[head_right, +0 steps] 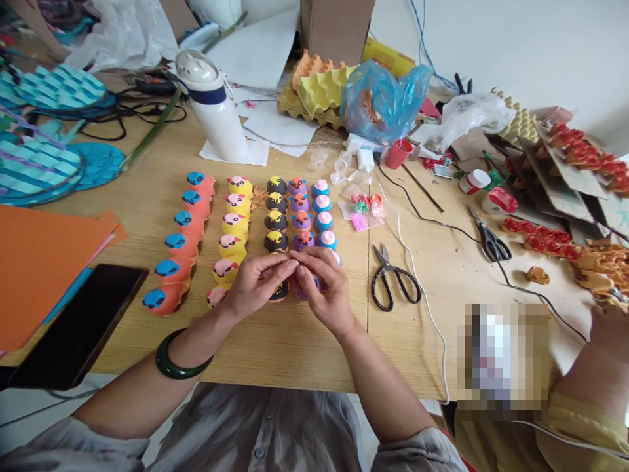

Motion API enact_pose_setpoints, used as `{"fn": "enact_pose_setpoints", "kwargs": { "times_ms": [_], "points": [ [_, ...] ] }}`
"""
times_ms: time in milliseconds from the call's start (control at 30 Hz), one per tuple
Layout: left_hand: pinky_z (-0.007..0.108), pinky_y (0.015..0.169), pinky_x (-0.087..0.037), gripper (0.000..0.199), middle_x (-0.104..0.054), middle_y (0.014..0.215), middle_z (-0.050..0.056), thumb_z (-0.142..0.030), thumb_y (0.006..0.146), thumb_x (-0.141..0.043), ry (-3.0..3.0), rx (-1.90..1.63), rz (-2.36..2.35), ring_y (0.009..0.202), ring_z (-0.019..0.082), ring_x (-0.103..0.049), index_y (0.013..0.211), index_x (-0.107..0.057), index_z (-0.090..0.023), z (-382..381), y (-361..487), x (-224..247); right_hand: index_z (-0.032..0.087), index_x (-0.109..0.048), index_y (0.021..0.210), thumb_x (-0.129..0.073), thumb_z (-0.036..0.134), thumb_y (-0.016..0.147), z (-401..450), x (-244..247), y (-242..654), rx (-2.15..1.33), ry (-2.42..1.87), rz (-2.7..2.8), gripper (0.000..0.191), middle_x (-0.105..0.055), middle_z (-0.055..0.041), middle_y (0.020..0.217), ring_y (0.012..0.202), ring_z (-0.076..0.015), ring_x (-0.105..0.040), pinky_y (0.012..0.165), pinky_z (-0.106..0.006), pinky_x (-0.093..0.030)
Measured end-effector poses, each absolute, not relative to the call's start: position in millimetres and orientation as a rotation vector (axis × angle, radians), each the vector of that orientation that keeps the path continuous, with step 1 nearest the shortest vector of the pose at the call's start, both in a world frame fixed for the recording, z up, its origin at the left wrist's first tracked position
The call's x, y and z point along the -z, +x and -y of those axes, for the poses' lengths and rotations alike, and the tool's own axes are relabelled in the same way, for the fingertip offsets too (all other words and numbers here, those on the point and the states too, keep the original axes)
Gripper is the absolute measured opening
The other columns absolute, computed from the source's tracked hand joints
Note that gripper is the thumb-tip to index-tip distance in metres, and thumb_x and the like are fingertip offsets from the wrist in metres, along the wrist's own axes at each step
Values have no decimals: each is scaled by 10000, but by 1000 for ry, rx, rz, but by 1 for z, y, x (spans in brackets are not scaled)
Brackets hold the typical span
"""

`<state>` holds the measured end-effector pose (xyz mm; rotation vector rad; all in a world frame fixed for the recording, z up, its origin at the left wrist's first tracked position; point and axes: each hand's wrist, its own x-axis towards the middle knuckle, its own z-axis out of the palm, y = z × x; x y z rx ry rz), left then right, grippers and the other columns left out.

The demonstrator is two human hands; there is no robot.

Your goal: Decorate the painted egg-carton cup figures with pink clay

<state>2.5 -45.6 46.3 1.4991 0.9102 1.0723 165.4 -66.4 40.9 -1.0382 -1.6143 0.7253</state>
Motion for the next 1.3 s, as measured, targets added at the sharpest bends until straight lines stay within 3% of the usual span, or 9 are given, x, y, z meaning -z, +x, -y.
{"fn": "enact_pose_setpoints", "kwargs": {
  "times_ms": [133, 267, 567, 767, 900, 1067, 1167, 1300],
  "points": [
    [244, 618, -558, 396, -710, 688, 35, -465, 982, -560, 1322, -990, -828, 656, 154, -681, 770, -706, -164, 45, 2, -44, 282, -740, 1093, -665, 229, 938, 65, -42, 166, -691, -1043, 1593, 180, -678, -57, 1050, 1001, -194, -663, 871, -367, -581],
    [268, 666, -597, 366, -755, 755, 52, -479, 955, -608, 1186, -892, -750, 698, 173, -721, 841, -747, -160, 43, 2, -45, 276, -732, 1062, -683, 163, 914, 64, -39, 167, -553, -1008, 1588, 192, -655, -51, 1036, 980, -182, -650, 857, -359, -577],
    [270, 721, -615, 317, -784, 858, 59, -457, 894, -690, 1159, -966, -817, 814, 192, -744, 876, -766, -150, 38, -2, -51, 316, -688, 1266, -598, 156, 949, 61, -33, 167, -407, -1019, 1762, 366, -687, -85, 1134, 1034, -216, -677, 876, -416, -587],
    [312, 765, -622, 269, -769, 873, 67, -393, 853, -731, 1079, -1014, -825, 791, 181, -724, 953, -763, -146, 38, 0, -48, 319, -619, 1377, -559, 139, 965, 64, -33, 165, -382, -1057, 1760, 454, -680, -103, 1222, 1070, -228, -678, 897, -430, -591],
    [258, 604, -582, 187, -675, 803, 38, -286, 783, -726, 821, -1074, -722, 652, 115, -613, 909, -734, -148, 32, -1, -47, 287, -681, 1270, -546, 161, 982, 64, -35, 167, -422, -1101, 1594, 342, -696, -90, 1153, 1011, -210, -688, 843, -387, -597],
    [179, 431, -377, 196, -387, 657, -51, -339, 795, -734, 564, -1111, -722, 516, 51, -365, 831, -694, -150, 28, -2, -48, 279, -724, 1137, -537, 225, 1008, 59, -35, 172, -615, -1136, 1325, 234, -672, -45, 1020, 782, -140, -670, 704, -314, -557],
    [177, 443, -357, 234, -353, 656, -60, -334, 795, -775, 611, -1090, -753, 526, 47, -354, 909, -722, -137, 32, 0, -50, 269, -728, 1098, -531, 247, 1011, 57, -35, 173, -651, -1137, 1281, 217, -647, -28, 967, 712, -118, -643, 678, -299, -541],
    [197, 462, -413, 309, -448, 673, -45, -279, 819, -746, 637, -1017, -738, 541, 63, -447, 1098, -731, -147, 42, 2, -54, 266, -720, 1073, -512, 251, 1007, 56, -38, 176, -626, -1129, 1273, 219, -667, -27, 982, 713, -117, -639, 688, -301, -567]
  ]
}}
